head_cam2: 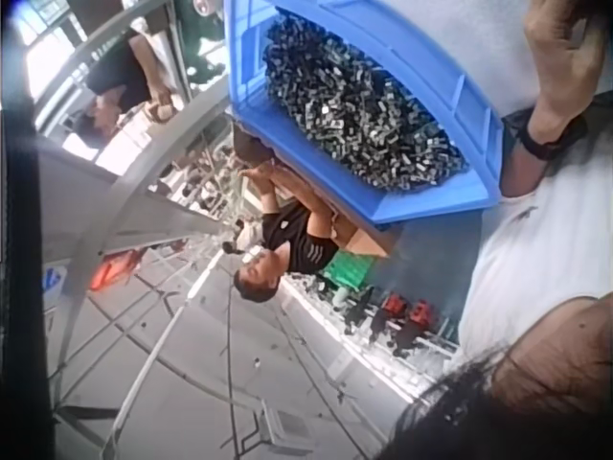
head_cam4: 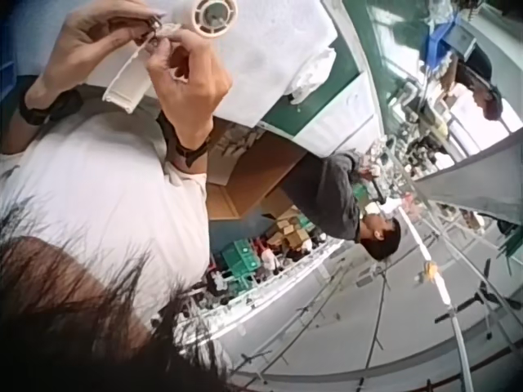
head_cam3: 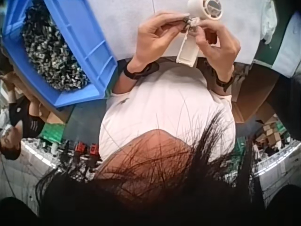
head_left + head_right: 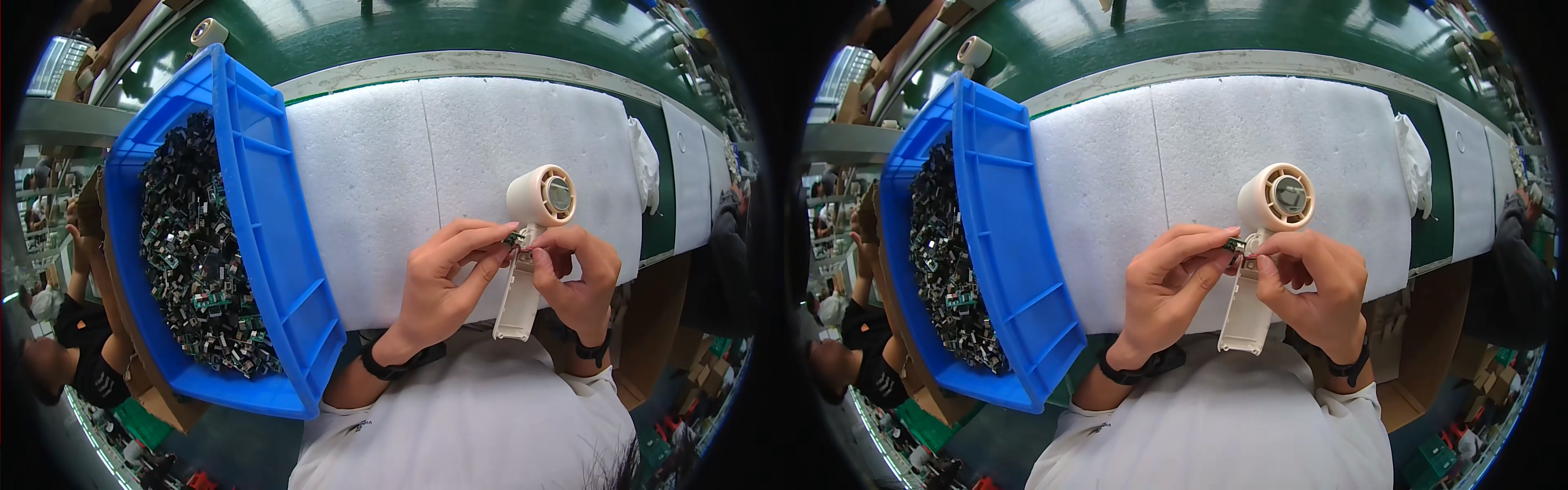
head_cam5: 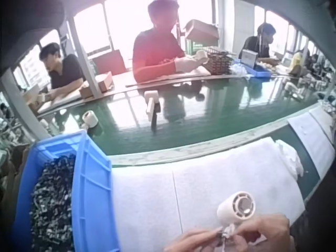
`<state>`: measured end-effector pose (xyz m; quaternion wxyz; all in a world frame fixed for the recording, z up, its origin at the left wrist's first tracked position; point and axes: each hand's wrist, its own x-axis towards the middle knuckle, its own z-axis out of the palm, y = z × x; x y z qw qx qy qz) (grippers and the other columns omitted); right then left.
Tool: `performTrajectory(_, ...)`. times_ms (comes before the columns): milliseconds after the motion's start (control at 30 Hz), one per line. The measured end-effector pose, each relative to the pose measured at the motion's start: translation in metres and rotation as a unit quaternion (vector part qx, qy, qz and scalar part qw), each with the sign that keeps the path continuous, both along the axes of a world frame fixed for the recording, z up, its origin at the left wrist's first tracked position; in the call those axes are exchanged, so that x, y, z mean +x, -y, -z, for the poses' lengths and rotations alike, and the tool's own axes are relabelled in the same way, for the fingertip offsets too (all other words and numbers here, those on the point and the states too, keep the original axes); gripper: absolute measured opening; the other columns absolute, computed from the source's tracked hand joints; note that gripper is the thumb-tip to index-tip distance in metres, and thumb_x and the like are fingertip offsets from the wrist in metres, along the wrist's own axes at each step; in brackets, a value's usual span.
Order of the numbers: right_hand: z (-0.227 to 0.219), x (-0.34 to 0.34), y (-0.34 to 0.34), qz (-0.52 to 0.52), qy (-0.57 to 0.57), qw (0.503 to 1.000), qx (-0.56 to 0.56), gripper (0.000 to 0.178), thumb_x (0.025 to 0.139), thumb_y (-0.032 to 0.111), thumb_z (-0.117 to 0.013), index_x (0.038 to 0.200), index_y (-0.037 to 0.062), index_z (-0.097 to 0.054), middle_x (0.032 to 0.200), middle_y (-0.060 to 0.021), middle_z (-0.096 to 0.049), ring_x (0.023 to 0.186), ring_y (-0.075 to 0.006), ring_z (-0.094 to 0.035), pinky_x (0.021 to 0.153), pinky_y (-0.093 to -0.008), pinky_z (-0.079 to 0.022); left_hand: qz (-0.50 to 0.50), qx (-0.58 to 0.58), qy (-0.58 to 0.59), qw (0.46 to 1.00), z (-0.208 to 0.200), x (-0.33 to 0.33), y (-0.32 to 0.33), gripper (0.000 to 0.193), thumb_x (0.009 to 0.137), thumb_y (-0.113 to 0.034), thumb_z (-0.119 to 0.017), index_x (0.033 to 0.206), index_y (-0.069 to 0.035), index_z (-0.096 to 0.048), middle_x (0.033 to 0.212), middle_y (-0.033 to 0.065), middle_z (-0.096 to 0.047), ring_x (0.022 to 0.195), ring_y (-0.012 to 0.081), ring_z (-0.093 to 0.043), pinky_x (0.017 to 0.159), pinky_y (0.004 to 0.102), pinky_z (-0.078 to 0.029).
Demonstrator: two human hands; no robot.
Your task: Assembling electronic components onto a plastic frame.
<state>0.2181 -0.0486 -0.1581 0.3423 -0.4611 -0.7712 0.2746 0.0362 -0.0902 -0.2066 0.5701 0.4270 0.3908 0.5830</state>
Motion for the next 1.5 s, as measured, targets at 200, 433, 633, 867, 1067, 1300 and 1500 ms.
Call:
performTrajectory(200, -0.01, 0.007, 0.001, -0.072, 0.074, 0.995, -0.015, 0.011, 0.079, 0.002, -0.075, 0.087, 0.004, -0.068, 0.067, -0.0023, -0.064, 0.05, -0.0097, -0.055, 0.048, -0.0242, -0.043, -0.007, 0.005, -0.009, 1.0, 0.001, 0.0, 0.001, 0.035, 0.094, 0.011, -0.06, 0.125, -0.001, -0.068, 0.116, 0.0127, -0.065, 0.104, 0.0187, -0.069, 0.092, 0.0289, -0.058)
performTrajectory(433, -0.015, 0.009, 0.005, -0.074, 0.104, 0.992, 0.018, 0.013, 0.079, 0.003, -0.079, 0.091, 0.0056, -0.073, 0.069, -0.0018, -0.064, 0.05, -0.0093, -0.054, 0.047, -0.0247, -0.042, -0.012, 0.02, -0.032, 0.999, 0.003, 0.002, 0.003, 0.036, 0.093, 0.012, -0.061, 0.125, -0.001, -0.068, 0.116, 0.0124, -0.065, 0.104, 0.0187, -0.069, 0.091, 0.0288, -0.059)
performTrajectory(633, -0.011, 0.002, 0.01, -0.002, 0.041, 0.997, 0.071, 0.02, 0.081, 0.001, -0.08, 0.1, 0.0078, -0.079, 0.081, -0.0028, -0.065, 0.057, -0.0078, -0.053, 0.048, -0.0229, -0.039, 0.004, 0.019, -0.01, 1.0, 0.002, 0.0, 0.003, 0.037, 0.092, 0.013, -0.06, 0.125, -0.001, -0.068, 0.117, 0.013, -0.065, 0.105, 0.0196, -0.069, 0.092, 0.0292, -0.059)
performTrajectory(867, 0.0, -0.004, 0.01, 0.056, -0.009, 0.997, 0.043, 0.02, 0.085, -0.001, -0.077, 0.103, 0.0079, -0.079, 0.085, -0.0029, -0.064, 0.063, -0.0055, -0.053, 0.051, -0.0214, -0.038, 0.014, 0.023, 0.008, 1.0, 0.002, -0.001, 0.001, 0.035, 0.093, 0.017, -0.056, 0.125, 0.004, -0.066, 0.123, 0.0168, -0.062, 0.108, 0.0222, -0.068, 0.094, 0.0338, -0.06)
performTrajectory(1067, -0.012, -0.002, 0.006, -0.001, 0.038, 0.999, -0.016, 0.018, 0.084, 0.001, -0.077, 0.101, 0.0072, -0.079, 0.085, -0.0039, -0.064, 0.06, -0.0066, -0.053, 0.049, -0.0225, -0.038, 0.009, 0.03, -0.016, 0.999, 0.003, -0.001, 0.003, 0.036, 0.092, 0.018, -0.056, 0.124, 0.005, -0.066, 0.123, 0.0172, -0.062, 0.108, 0.0225, -0.068, 0.095, 0.034, -0.06)
performTrajectory(1300, -0.012, -0.003, 0.004, -0.03, 0.058, 0.997, 0.033, 0.018, 0.081, 0.002, -0.077, 0.098, 0.0059, -0.078, 0.083, -0.0047, -0.063, 0.057, -0.0108, -0.056, 0.048, -0.025, -0.042, 0.0, 0.032, -0.024, 0.999, 0.004, 0.0, 0.005, 0.037, 0.091, 0.02, -0.056, 0.123, 0.005, -0.066, 0.124, 0.0177, -0.062, 0.107, 0.0224, -0.068, 0.095, 0.0338, -0.06)
performTrajectory(1500, -0.014, -0.007, 0.005, -0.02, 0.078, 0.994, 0.076, 0.018, 0.08, 0.002, -0.077, 0.098, 0.0057, -0.078, 0.08, -0.0046, -0.063, 0.061, -0.0144, -0.061, 0.053, -0.0271, -0.048, -0.019, 0.056, -0.051, 0.997, 0.005, 0.0, 0.005, 0.038, 0.091, 0.02, -0.057, 0.123, 0.004, -0.067, 0.123, 0.017, -0.063, 0.106, 0.0216, -0.068, 0.093, 0.0322, -0.06)
